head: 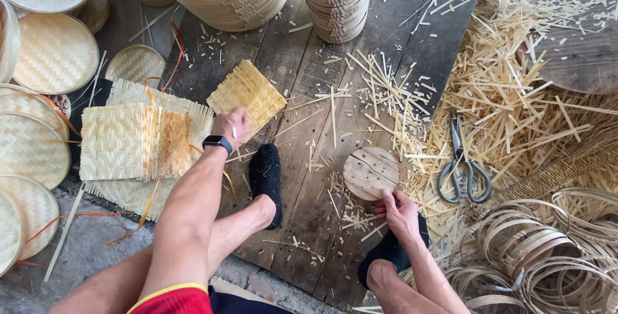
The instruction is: The person assembles bamboo containers by fitting woven squares onto round wooden bases, trimming excess material with shears, and wrapping bamboo strips around the circular frame.
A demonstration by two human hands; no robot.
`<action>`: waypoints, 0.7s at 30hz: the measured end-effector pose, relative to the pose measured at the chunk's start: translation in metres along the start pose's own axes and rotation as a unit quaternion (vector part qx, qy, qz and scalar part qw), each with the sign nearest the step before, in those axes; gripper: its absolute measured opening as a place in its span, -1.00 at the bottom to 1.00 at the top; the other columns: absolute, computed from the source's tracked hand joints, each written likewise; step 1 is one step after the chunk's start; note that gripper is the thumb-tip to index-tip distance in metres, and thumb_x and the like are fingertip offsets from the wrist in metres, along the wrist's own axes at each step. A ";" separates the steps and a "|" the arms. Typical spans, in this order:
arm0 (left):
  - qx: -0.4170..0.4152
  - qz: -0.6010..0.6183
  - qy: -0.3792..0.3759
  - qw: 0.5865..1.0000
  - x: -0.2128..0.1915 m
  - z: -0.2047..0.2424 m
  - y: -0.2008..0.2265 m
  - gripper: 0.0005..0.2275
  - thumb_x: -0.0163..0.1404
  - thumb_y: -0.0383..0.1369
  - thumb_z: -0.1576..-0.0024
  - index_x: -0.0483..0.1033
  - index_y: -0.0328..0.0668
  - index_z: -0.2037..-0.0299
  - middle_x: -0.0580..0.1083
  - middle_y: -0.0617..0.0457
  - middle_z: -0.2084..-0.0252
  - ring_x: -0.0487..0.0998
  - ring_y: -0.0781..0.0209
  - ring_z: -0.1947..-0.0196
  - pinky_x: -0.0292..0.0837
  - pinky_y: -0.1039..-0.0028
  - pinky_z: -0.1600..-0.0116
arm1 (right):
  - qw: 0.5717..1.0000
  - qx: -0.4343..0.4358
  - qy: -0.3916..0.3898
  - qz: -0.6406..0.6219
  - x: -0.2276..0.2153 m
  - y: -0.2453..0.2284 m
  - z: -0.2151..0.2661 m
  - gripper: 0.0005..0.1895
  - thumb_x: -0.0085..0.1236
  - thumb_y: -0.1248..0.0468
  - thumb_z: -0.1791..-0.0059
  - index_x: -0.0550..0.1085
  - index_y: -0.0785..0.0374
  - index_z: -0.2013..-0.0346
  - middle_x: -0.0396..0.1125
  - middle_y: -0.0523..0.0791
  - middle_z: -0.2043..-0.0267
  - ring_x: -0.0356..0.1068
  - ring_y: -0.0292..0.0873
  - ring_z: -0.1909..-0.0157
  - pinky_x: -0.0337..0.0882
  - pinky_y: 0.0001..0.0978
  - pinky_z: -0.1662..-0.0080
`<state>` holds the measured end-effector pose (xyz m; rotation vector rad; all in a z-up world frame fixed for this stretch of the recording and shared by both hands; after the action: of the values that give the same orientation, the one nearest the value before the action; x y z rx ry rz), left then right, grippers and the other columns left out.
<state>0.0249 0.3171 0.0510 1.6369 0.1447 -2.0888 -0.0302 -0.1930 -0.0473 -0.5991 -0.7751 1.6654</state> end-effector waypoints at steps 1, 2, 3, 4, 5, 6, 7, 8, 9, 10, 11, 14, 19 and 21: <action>-0.036 -0.013 0.069 0.997 -0.023 0.001 0.000 -0.84 -0.06 -0.33 -0.34 0.58 -0.16 0.11 0.62 -0.13 0.22 0.65 0.04 0.27 0.60 0.25 0.12 | 1.000 -0.005 0.014 -0.010 -0.002 -0.001 0.000 -0.60 0.04 0.05 -0.08 0.45 0.42 0.19 0.46 0.01 0.37 0.46 -0.17 0.41 0.50 -0.37 0.35; -0.072 -0.024 0.136 0.988 -0.047 0.003 0.000 -0.85 -0.03 -0.32 -0.36 0.57 -0.16 0.14 0.61 -0.13 0.27 0.64 0.01 0.28 0.58 0.24 0.14 | 0.999 -0.009 0.028 -0.020 -0.005 -0.002 0.002 -0.61 0.03 0.05 -0.07 0.44 0.38 0.13 0.46 0.00 0.37 0.46 -0.19 0.42 0.50 -0.37 0.36; 0.028 -0.030 0.303 0.952 -0.086 0.014 0.022 -0.89 0.01 -0.40 -0.24 0.57 -0.21 0.15 0.61 -0.13 0.20 0.63 0.02 0.22 0.60 0.27 0.12 | 0.999 -0.013 0.042 -0.030 -0.008 -0.003 0.004 -0.62 0.03 0.06 -0.05 0.44 0.34 0.07 0.45 -0.01 0.38 0.46 -0.20 0.43 0.49 -0.38 0.37; 0.131 -0.034 0.456 0.880 -0.118 0.037 0.043 -0.87 0.04 -0.48 -0.12 0.57 -0.26 0.16 0.61 -0.12 0.12 0.63 0.02 0.17 0.61 0.30 0.11 | 0.995 -0.042 0.081 -0.028 -0.014 -0.009 0.007 -0.61 0.04 0.06 -0.08 0.42 0.36 0.03 0.43 -0.03 0.38 0.42 -0.21 0.43 0.46 -0.40 0.36; 0.175 -0.024 0.433 0.884 -0.124 0.043 0.058 -0.88 0.04 -0.50 -0.13 0.57 -0.26 0.16 0.60 -0.11 0.13 0.63 0.03 0.16 0.61 0.31 0.09 | 0.990 -0.070 0.120 -0.026 -0.019 -0.017 0.009 -0.60 0.04 0.07 -0.10 0.41 0.37 -0.01 0.41 -0.04 0.37 0.38 -0.23 0.44 0.42 -0.42 0.36; 0.220 -0.012 0.409 0.885 -0.122 0.050 0.081 -0.88 0.05 -0.52 -0.13 0.57 -0.26 0.16 0.60 -0.09 0.13 0.63 0.05 0.16 0.62 0.32 0.07 | 0.982 -0.099 0.162 -0.025 -0.028 -0.024 0.014 -0.59 0.05 0.08 -0.13 0.39 0.39 -0.05 0.39 -0.06 0.37 0.34 -0.25 0.44 0.39 -0.43 0.35; 0.266 0.001 0.384 0.884 -0.113 0.059 0.109 -0.88 0.06 -0.54 -0.13 0.58 -0.26 0.16 0.59 -0.08 0.14 0.63 0.07 0.15 0.62 0.34 0.05 | 0.984 -0.079 0.144 -0.064 -0.030 -0.025 0.016 -0.59 0.03 0.07 -0.13 0.42 0.38 -0.04 0.38 -0.09 0.38 0.34 -0.27 0.44 0.38 -0.46 0.36; 0.349 -0.027 0.354 0.867 -0.098 0.074 0.146 -0.95 0.06 -0.54 -0.17 0.56 -0.24 0.22 0.59 -0.05 0.19 0.63 0.12 0.19 0.60 0.39 0.10 | 0.984 -0.058 0.128 -0.106 -0.032 -0.027 0.016 -0.59 0.00 0.05 -0.13 0.45 0.36 -0.03 0.38 -0.12 0.39 0.35 -0.30 0.44 0.37 -0.49 0.37; 0.430 -0.053 0.323 0.842 -0.076 0.096 0.182 -0.95 0.07 -0.55 -0.20 0.54 -0.21 0.28 0.59 -0.03 0.24 0.62 0.17 0.24 0.58 0.45 0.15 | 0.982 -0.039 0.112 -0.147 -0.034 -0.030 0.015 -0.59 -0.02 0.04 -0.14 0.48 0.34 -0.02 0.38 -0.15 0.40 0.36 -0.32 0.45 0.36 -0.52 0.38; 0.461 -0.089 0.301 0.830 -0.051 0.124 0.208 -0.88 0.01 -0.58 -0.07 0.57 -0.19 0.27 0.56 0.03 0.36 0.59 0.22 0.33 0.59 0.47 0.17 | 0.971 -0.022 0.061 -0.229 -0.031 -0.032 0.014 -0.57 -0.01 0.02 -0.08 0.49 0.34 0.03 0.40 -0.14 0.41 0.39 -0.30 0.44 0.40 -0.50 0.37; 0.429 -0.040 0.190 0.882 -0.019 0.134 0.229 -0.88 0.07 -0.51 -0.23 0.55 -0.12 0.36 0.51 0.08 0.46 0.52 0.28 0.44 0.54 0.54 0.28 | 0.951 -0.006 0.010 -0.309 -0.025 -0.035 0.013 -0.55 -0.01 0.00 -0.03 0.49 0.34 0.08 0.42 -0.13 0.41 0.42 -0.27 0.44 0.44 -0.47 0.35; 0.528 0.018 0.183 0.829 0.028 0.204 0.279 -0.81 0.01 -0.39 -0.17 0.60 -0.12 0.05 0.59 -0.02 -0.01 0.59 0.18 -0.04 0.51 0.34 -0.11 | 0.964 0.001 0.002 -0.267 -0.024 -0.040 0.008 -0.73 0.18 0.19 0.04 0.49 0.32 0.17 0.45 -0.15 0.36 0.43 -0.31 0.40 0.47 -0.49 0.32; 0.527 0.081 0.057 0.844 0.068 0.206 0.280 -0.64 0.19 -0.30 -0.04 0.55 -0.27 -0.03 0.50 -0.13 -0.16 0.45 -0.01 -0.21 0.37 0.14 -0.25 | 0.989 -0.033 0.057 -0.131 -0.033 -0.033 -0.007 -0.77 0.36 0.29 0.06 0.50 0.33 0.22 0.44 -0.18 0.37 0.32 -0.40 0.44 0.26 -0.60 0.42; 0.414 0.164 0.078 0.892 0.072 0.182 0.265 -0.58 0.26 -0.33 0.03 0.53 -0.35 -0.02 0.49 -0.20 -0.09 0.45 -0.07 -0.15 0.36 0.10 -0.21 | 0.991 -0.026 0.073 -0.112 -0.036 -0.025 -0.012 -0.77 0.36 0.28 0.07 0.49 0.32 0.25 0.43 -0.20 0.42 0.27 -0.40 0.49 0.20 -0.59 0.49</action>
<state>-0.0352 -0.0048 0.0892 2.0871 -1.0383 -1.8359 0.0027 -0.2231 -0.0364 -0.6384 -0.7526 1.3840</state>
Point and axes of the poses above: each hand's wrist, its own z-axis away from the middle knuckle, its own x-axis out of the palm, y = z × x, the point moved 8 cm from there along -z, towards the middle knuckle
